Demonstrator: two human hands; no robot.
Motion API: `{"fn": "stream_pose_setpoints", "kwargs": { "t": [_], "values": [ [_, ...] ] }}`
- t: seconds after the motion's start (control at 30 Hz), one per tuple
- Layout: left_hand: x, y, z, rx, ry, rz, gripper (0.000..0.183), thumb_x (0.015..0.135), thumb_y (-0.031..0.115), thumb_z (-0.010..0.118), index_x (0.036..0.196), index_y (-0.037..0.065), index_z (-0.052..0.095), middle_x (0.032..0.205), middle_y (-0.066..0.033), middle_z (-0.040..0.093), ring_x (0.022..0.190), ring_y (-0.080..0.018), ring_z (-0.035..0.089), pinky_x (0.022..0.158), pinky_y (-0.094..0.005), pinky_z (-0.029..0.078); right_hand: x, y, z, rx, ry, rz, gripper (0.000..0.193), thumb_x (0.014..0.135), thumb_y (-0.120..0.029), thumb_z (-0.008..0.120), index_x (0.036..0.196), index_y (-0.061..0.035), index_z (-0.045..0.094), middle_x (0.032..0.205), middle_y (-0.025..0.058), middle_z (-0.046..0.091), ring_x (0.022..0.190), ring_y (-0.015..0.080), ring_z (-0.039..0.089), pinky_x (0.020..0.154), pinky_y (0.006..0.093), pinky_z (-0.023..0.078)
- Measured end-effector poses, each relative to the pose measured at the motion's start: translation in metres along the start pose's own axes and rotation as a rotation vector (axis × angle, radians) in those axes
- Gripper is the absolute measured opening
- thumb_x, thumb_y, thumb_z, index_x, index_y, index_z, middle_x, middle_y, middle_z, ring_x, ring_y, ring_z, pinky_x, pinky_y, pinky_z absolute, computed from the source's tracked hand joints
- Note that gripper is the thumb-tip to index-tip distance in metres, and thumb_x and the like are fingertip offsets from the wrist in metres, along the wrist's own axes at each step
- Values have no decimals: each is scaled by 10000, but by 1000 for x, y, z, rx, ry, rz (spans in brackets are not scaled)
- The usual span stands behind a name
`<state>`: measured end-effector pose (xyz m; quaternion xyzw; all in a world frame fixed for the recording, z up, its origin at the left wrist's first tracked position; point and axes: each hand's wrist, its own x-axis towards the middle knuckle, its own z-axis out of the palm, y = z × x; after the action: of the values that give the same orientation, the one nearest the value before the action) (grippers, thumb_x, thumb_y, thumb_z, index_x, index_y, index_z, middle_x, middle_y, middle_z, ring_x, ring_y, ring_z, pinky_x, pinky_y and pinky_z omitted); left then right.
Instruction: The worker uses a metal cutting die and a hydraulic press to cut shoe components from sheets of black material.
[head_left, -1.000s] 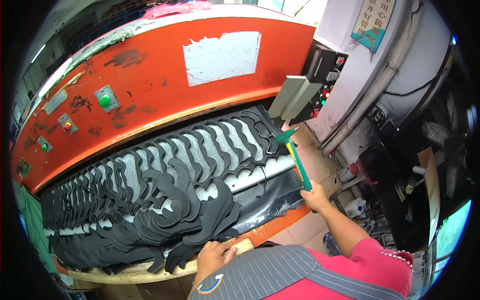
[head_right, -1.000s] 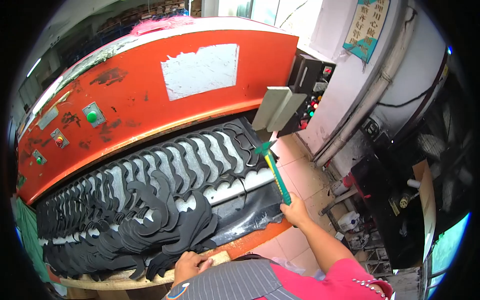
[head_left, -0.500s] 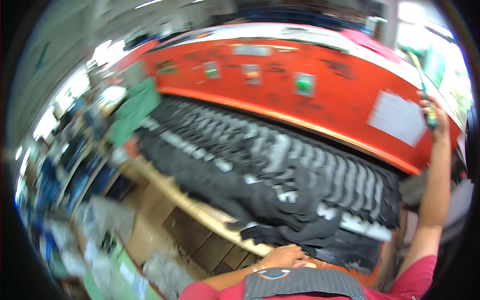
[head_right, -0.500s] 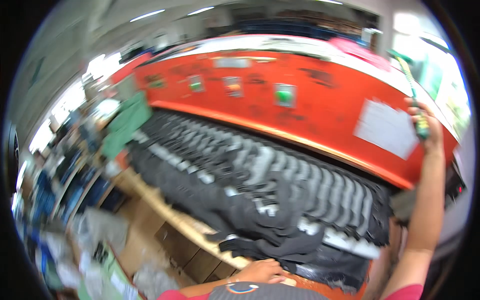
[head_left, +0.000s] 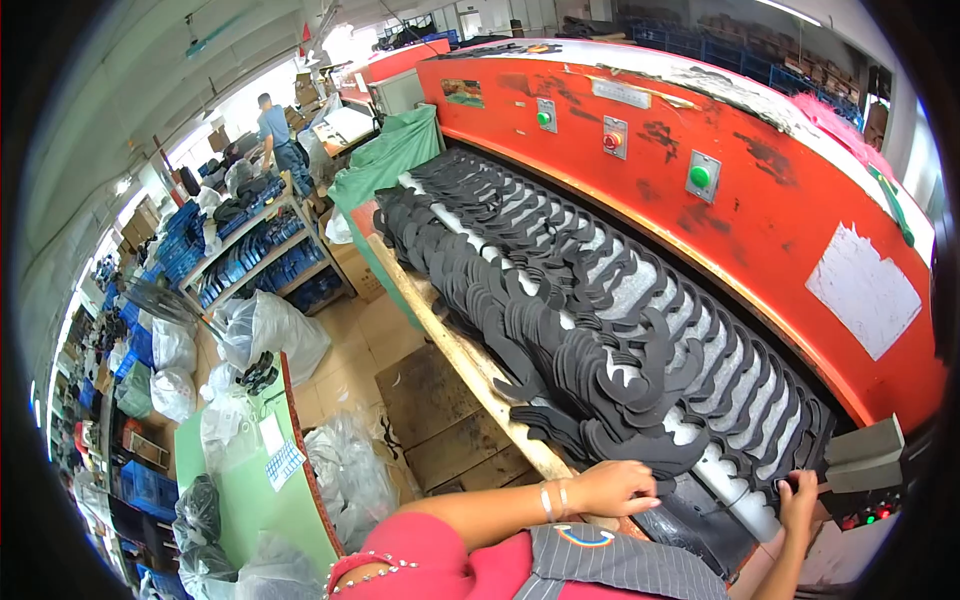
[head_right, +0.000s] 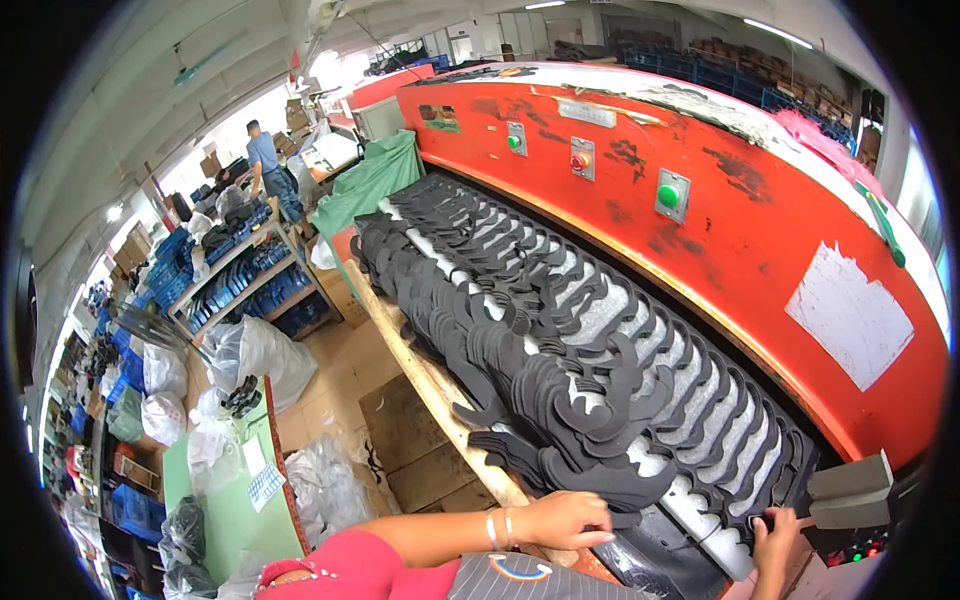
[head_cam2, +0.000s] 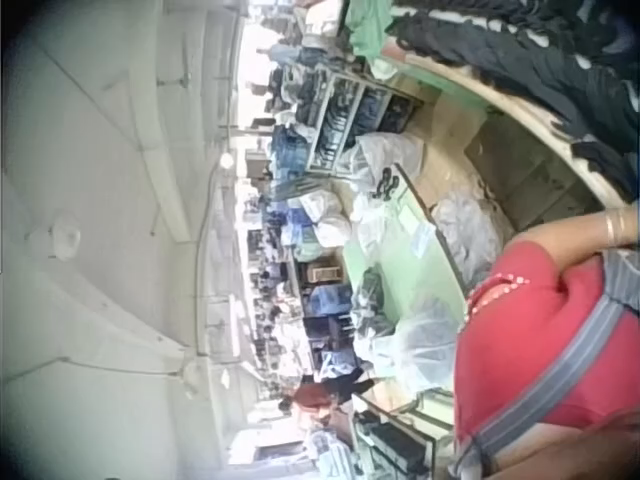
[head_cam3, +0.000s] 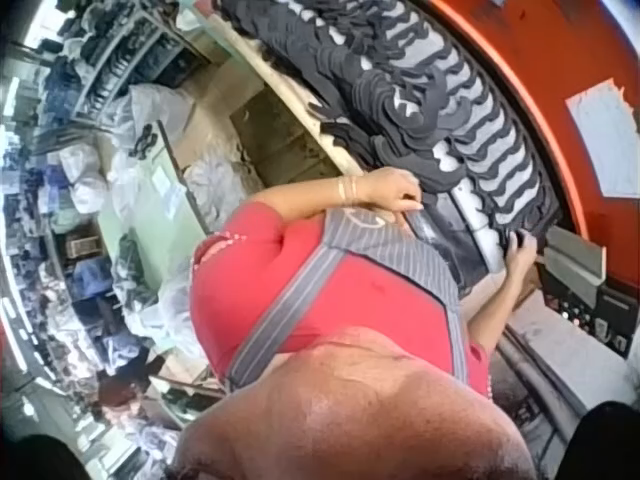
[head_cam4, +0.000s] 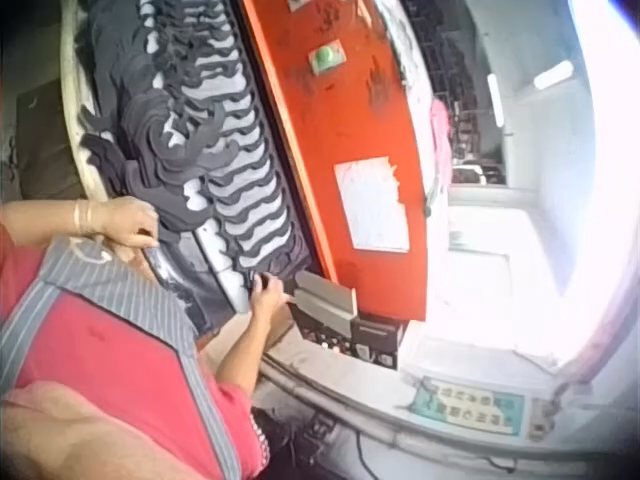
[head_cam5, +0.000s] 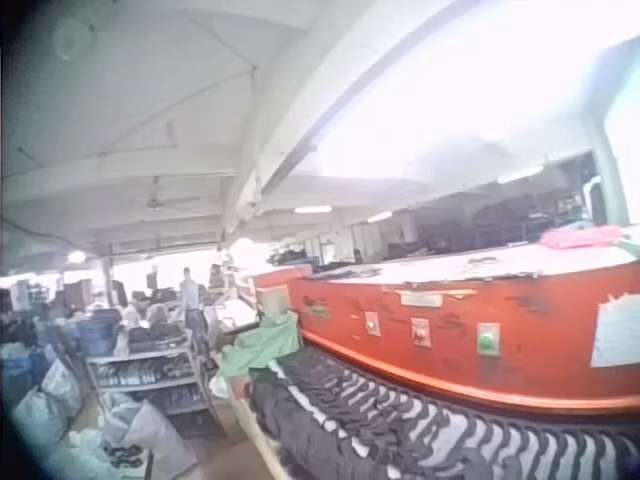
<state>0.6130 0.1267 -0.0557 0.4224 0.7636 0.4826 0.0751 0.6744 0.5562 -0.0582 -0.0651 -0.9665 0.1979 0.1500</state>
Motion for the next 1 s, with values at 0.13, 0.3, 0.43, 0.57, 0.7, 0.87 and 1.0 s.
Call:
{"fn": "stream_pose_setpoints", "kwargs": {
  "t": [0.13, 0.3, 0.43, 0.57, 0.7, 0.87, 1.0],
  "values": [
    [72, 7, 52, -33, -82, 224, 186, 830, 264, 661, 834, 86, 609, 818, -83, 558, 845, -296, 566, 751, -412, 472, -21, 11, 11, 12, 130, -247, 78, 776, -35, 611, 839, -2, 578, 897, 168, 565, 898, 361, 532, 822, 434, 425],
    [149, 8, 135, 106, -216, 307, 362, 700, 237, 733, 982, 43, 615, 1023, -121, 564, 1031, -307, 530, 911, -421, 420, -18, -3, -4, -21, -14, -359, 183, 683, -29, 680, 847, -26, 599, 843, 131, 564, 870, 332, 545, 782, 418, 428],
    [160, -7, 169, 189, -265, 219, 586, 701, 220, 724, 1205, -15, 541, 1222, -161, 523, 1200, -307, 469, 1079, -422, 316, -11, -6, -1, -54, -50, -312, 216, 613, -21, 719, 809, -26, 628, 823, 116, 575, 836, 319, 543, 744, 410, 429],
    [148, -23, 177, 233, -127, 352, 661, 738, 205, 686, 1324, -4, 462, 1256, -163, 502, 1246, -307, 439, 1137, -454, 240, -9, -9, 3, 19, -26, -308, 194, 605, 1, 728, 774, -19, 633, 752, 119, 560, 784, 317, 540, 700, 402, 434],
    [147, -21, 177, 285, -139, 296, 639, 765, 239, 661, 1326, 2, 466, 1291, -153, 494, 1273, -297, 420, 1138, -449, 239, -2, -4, 0, 109, -56, -354, 180, 609, 25, 720, 751, -4, 614, 717, 126, 545, 750, 322, 528, 676, 396, 431],
    [142, -22, 179, 299, -125, 317, 653, 790, 271, 637, 1353, 9, 435, 1355, -158, 462, 1314, -297, 389, 1145, -445, 229, 27, -14, -46, 284, 84, -220, 86, 706, 32, 616, 746, 15, 542, 759, 116, 507, 729, 249, 500, 673, 336, 412],
    [142, -25, 178, 313, -101, 346, 657, 800, 265, 629, 1366, 8, 417, 1357, -165, 457, 1321, -301, 380, 1145, -451, 225, 45, 5, -60, 433, 105, -104, 62, 826, -4, 557, 785, 10, 512, 768, 49, 470, 722, 142, 456, 667, 260, 381]
  ]
}}
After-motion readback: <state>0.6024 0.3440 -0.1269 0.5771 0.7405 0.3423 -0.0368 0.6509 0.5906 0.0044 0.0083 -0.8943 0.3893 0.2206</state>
